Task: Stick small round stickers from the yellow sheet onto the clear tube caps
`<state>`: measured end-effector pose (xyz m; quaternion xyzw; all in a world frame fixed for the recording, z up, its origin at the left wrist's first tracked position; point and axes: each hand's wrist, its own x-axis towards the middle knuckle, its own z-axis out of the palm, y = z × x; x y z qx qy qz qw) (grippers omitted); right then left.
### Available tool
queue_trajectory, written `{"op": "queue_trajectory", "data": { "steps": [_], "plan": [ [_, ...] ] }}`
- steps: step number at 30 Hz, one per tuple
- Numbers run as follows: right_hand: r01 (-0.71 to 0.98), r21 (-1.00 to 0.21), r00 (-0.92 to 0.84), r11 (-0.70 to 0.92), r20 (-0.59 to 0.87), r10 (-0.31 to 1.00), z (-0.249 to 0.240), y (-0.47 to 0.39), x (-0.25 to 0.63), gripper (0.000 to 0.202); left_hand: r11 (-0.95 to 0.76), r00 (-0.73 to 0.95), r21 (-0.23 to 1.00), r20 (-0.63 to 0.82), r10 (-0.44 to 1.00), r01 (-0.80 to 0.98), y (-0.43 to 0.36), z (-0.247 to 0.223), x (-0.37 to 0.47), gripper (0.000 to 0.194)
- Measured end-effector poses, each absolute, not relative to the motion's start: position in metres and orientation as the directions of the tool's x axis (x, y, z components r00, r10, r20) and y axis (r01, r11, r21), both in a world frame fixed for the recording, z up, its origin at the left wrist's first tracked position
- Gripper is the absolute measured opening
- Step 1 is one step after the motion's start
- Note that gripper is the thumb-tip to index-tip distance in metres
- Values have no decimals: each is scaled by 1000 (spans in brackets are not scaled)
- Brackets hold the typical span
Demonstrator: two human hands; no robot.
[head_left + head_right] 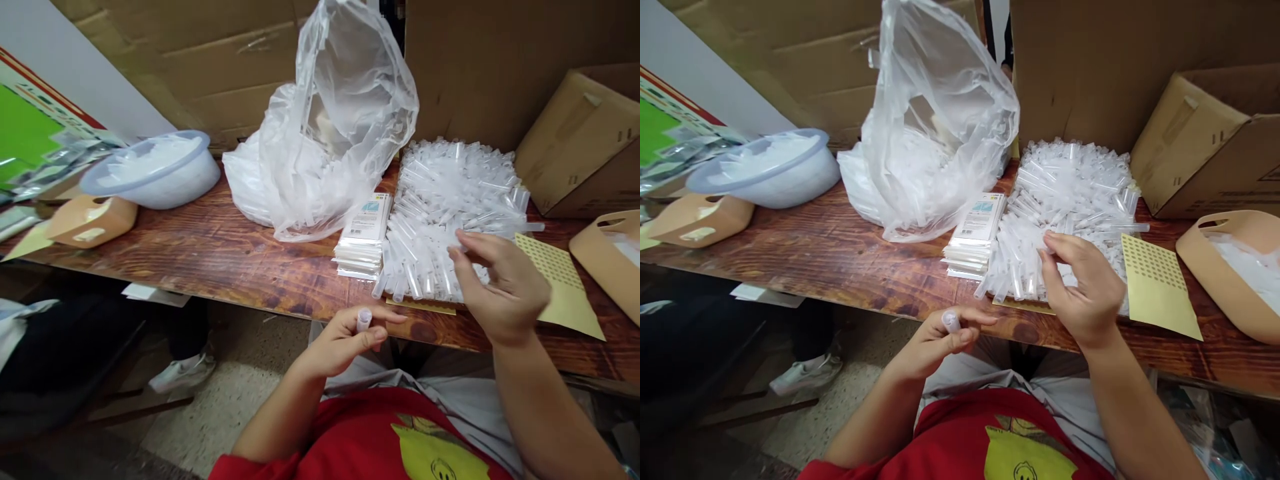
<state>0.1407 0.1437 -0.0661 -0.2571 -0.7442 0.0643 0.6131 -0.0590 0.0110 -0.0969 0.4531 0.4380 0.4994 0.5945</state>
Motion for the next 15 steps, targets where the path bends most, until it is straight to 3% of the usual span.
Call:
{"op": "queue_trajectory", "data": {
  "steps": [5,8,12,15],
  "plan": [
    [371,-288,-285,883,870,403,-84,160,128,20,28,138,958,12,990,-285,13,-95,-56,49],
    [416,-266,-380,869,818,432,-88,157,135,27,44,133,956,-5,991,-291,15,-91,-49,44],
    [475,-270,-325,837,830,453,-83,146,169,38,73,56,985,-65,996,-159,18,-85,-34,41],
    [606,-245,-248,757,846,472,-84,133,214,35,132,143,990,-122,982,-58,19,-87,-19,48]
  ]
}}
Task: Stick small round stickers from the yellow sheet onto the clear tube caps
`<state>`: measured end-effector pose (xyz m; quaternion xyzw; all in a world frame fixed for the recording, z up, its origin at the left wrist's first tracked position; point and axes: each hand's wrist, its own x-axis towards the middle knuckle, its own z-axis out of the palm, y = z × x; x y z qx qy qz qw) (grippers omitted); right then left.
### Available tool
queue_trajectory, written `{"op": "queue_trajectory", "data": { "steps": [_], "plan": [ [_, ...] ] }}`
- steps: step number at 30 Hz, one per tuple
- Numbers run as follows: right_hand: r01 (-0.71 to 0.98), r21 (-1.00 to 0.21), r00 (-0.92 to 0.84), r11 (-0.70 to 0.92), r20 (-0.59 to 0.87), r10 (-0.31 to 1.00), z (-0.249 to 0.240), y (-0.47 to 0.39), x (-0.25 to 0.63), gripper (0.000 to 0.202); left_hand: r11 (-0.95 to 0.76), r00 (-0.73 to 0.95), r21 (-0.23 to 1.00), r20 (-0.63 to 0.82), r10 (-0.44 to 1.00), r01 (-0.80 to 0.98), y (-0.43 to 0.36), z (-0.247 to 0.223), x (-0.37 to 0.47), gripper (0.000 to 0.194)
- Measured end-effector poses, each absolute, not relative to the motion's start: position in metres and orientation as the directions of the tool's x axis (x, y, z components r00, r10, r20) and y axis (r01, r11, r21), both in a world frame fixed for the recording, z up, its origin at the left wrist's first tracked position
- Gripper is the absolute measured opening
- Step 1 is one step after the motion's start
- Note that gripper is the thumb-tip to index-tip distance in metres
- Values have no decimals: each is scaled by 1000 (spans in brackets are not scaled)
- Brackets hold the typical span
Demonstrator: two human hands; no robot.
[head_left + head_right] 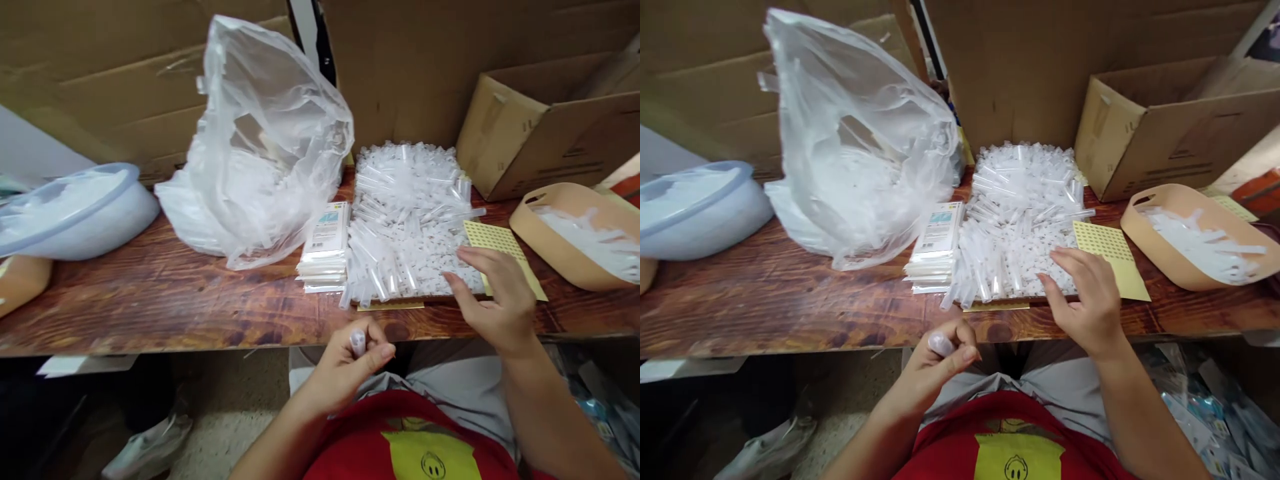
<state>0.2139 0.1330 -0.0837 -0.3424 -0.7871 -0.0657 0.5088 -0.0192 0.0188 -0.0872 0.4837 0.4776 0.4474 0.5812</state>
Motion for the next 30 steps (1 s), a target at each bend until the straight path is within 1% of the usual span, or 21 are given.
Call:
{"op": "queue_trajectory", "data": {
  "steps": [3,5,8,10,13,15,17,18,20,23,26,30],
  "plan": [
    [732,-197,-213,652,843,494,-93,119,262,28,151,281,988,-152,948,25,22,-91,0,53],
    [812,-150,-231,564,805,547,-103,113,287,26,116,346,991,-134,929,72,28,-91,15,55],
    [907,-38,-261,419,729,632,-119,115,306,28,40,391,988,-97,915,153,46,-83,41,55],
    [921,34,-288,388,730,620,-127,121,309,25,-2,390,985,-67,918,173,59,-76,58,55],
    [907,94,-304,411,822,481,-132,125,309,24,-22,345,985,-40,938,173,75,-69,81,49],
    [888,117,-303,444,876,374,-132,120,308,27,24,295,989,-66,953,143,82,-70,92,41],
    [860,152,-326,488,898,295,-130,111,310,30,88,216,994,-100,971,65,85,-75,100,34],
    [845,169,-343,508,899,271,-128,106,311,31,116,175,993,-116,978,11,87,-78,103,33],
    [826,192,-367,530,897,246,-126,97,314,31,154,106,983,-144,984,-98,89,-83,108,37],
    [800,209,-384,563,899,212,-122,88,319,28,203,89,956,-188,978,-210,93,-84,113,45],
    [765,222,-403,605,897,179,-119,83,323,22,207,72,945,-195,978,-252,97,-80,115,45],
    [737,224,-427,637,886,183,-115,82,325,19,193,55,942,-185,981,-274,99,-76,112,43]
  ]
}}
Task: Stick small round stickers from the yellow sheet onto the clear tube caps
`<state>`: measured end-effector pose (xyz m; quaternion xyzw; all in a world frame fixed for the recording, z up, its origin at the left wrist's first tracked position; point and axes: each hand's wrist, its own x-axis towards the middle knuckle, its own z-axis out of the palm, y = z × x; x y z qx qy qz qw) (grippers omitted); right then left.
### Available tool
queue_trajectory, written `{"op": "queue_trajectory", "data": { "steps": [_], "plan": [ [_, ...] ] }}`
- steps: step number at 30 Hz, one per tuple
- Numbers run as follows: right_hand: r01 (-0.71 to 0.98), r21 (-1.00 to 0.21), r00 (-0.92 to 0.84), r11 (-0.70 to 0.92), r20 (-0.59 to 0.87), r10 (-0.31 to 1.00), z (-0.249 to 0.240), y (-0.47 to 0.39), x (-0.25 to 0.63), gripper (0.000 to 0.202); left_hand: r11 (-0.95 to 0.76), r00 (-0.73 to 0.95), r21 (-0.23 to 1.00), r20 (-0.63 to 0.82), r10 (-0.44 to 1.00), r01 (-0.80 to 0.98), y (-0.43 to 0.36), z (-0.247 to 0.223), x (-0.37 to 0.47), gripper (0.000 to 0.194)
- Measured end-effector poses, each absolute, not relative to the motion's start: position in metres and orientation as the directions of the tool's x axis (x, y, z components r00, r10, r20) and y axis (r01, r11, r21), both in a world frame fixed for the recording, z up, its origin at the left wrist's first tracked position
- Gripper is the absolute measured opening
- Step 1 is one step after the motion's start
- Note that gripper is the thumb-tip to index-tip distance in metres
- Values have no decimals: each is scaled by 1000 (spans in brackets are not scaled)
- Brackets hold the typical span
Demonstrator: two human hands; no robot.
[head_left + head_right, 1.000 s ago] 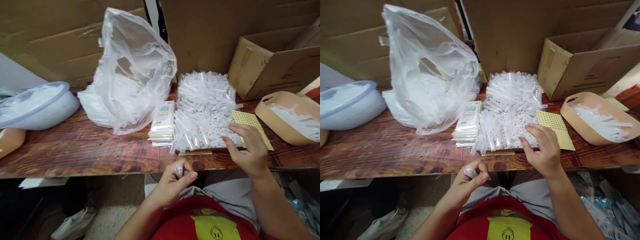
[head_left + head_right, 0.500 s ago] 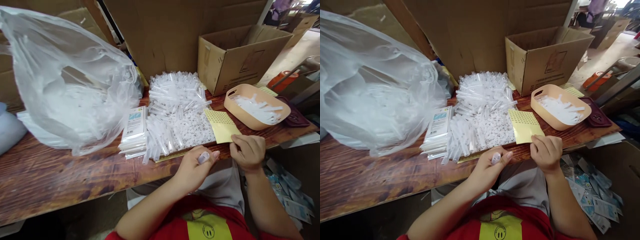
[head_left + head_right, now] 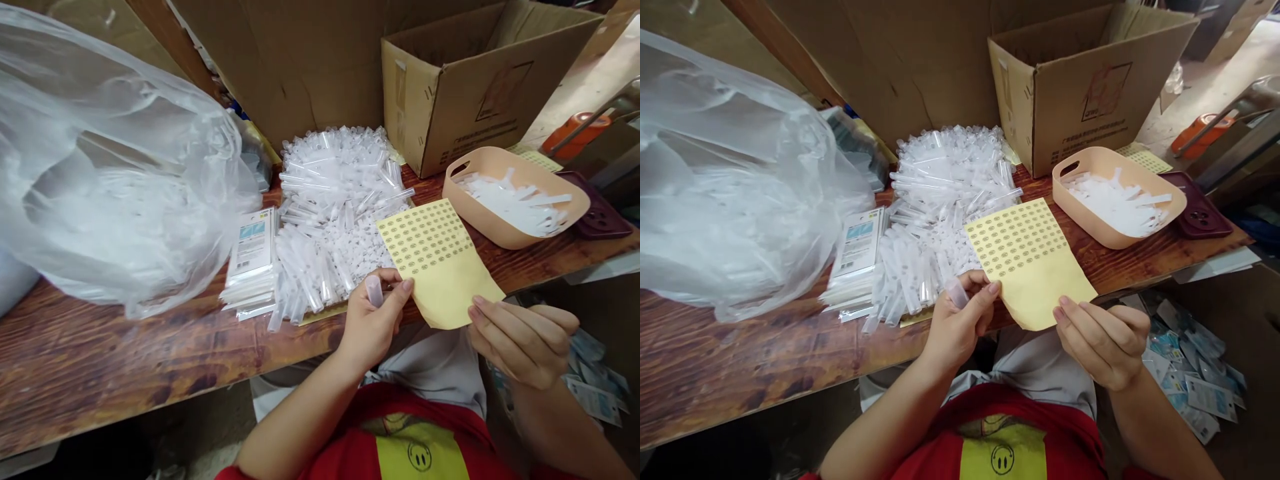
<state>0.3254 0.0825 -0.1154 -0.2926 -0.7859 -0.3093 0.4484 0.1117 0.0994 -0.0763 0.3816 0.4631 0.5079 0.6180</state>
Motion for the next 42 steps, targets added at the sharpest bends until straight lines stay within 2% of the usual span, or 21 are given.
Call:
{"op": "queue_trajectory", "data": {
  "steps": [1,3,6,8,10,13,17,22,26,30,34,42],
  "plan": [
    [738,214,-434,640,877,208,-113,83,326,19,190,51,942,-183,982,-276,100,-77,111,43],
    [758,153,-456,635,820,346,-107,85,328,24,171,30,946,-169,985,-274,100,-79,109,42],
    [760,-64,-457,646,655,602,-88,87,329,29,117,-1,958,-122,993,-261,101,-84,109,42],
    [709,-231,-404,667,642,652,-75,87,324,26,88,-12,962,-94,995,-259,100,-89,111,41],
    [663,-299,-324,686,711,624,-65,89,314,24,80,-18,963,-87,996,-258,99,-94,114,40],
    [633,-276,-324,724,754,571,-65,98,294,23,75,-16,966,-81,997,-246,98,-98,116,38],
    [592,-324,-331,738,737,589,-76,108,276,23,50,-32,978,-57,998,-200,98,-102,114,35],
    [625,-335,-290,705,739,608,-82,103,268,27,-17,-86,993,7,996,-115,100,-107,110,30],
    [674,-279,-295,684,746,596,-82,99,264,28,-54,-65,998,51,997,-44,101,-110,109,26],
    [699,-249,-291,671,757,585,-79,98,260,26,-205,-18,974,208,978,101,101,-109,106,16],
    [710,-240,-286,661,760,584,-78,98,256,24,-410,34,878,415,909,246,102,-107,105,10],
    [649,-266,-345,713,732,587,-81,106,258,21,-490,17,809,513,858,324,102,-115,105,9]
  ]
}}
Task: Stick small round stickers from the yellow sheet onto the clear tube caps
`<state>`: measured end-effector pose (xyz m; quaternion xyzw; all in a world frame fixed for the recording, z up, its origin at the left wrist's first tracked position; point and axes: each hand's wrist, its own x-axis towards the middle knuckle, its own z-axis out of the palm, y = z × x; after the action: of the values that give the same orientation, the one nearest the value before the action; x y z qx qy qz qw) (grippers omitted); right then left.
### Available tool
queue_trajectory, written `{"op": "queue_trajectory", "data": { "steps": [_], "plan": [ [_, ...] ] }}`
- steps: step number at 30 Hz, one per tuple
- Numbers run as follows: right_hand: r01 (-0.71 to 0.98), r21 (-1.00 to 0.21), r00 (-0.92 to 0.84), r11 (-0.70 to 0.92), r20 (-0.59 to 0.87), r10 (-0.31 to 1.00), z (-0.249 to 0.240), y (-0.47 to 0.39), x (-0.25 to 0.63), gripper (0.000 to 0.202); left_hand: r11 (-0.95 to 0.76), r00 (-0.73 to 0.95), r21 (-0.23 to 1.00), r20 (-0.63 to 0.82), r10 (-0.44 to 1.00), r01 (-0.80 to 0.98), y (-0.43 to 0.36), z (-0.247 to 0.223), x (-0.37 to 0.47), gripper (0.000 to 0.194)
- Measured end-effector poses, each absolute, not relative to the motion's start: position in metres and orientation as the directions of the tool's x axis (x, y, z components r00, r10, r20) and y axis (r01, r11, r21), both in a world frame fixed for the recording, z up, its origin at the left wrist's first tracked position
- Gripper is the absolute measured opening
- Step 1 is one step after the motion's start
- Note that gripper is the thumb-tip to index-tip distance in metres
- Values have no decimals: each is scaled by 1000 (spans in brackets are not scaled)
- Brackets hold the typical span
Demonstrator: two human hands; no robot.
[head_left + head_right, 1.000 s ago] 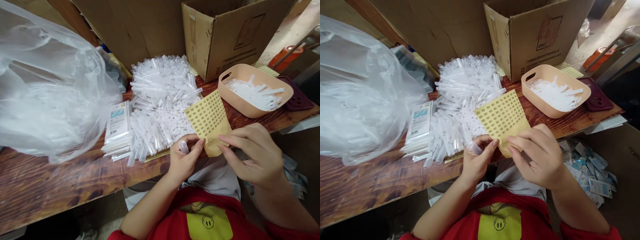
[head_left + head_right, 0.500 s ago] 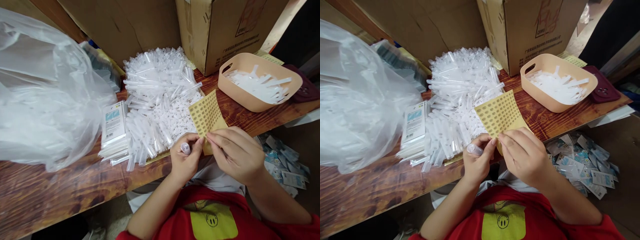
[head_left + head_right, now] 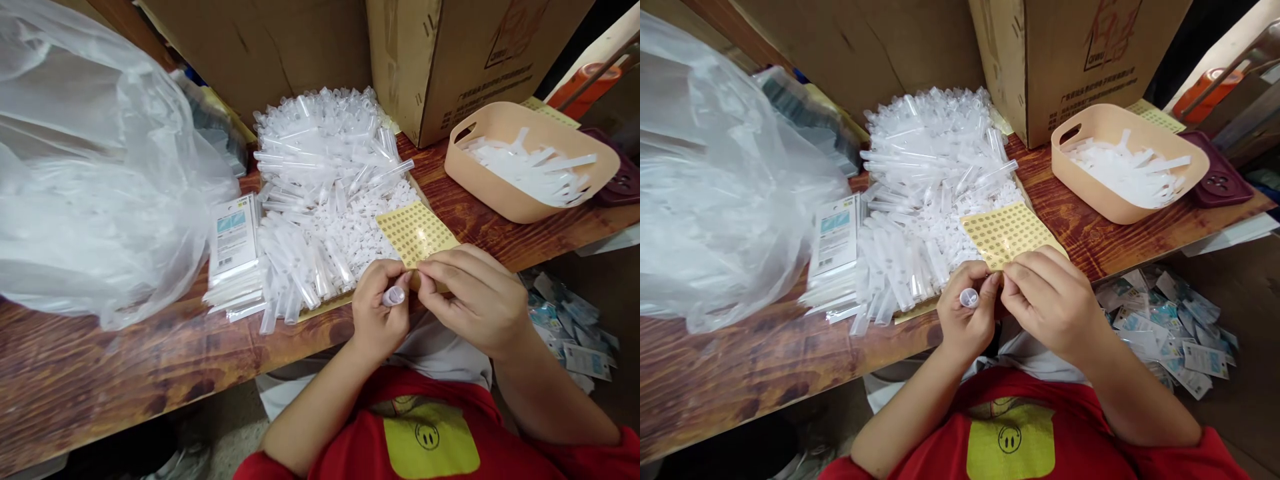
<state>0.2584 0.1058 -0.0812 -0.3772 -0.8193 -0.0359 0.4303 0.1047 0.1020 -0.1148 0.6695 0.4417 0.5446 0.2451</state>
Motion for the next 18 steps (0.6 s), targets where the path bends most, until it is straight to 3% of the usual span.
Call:
{"op": "queue_trajectory", "data": {
  "steps": [18],
  "plan": [
    [631,-303,-335,714,724,603,-80,110,265,19,-462,4,864,470,882,200,101,-116,104,5]
  ]
}}
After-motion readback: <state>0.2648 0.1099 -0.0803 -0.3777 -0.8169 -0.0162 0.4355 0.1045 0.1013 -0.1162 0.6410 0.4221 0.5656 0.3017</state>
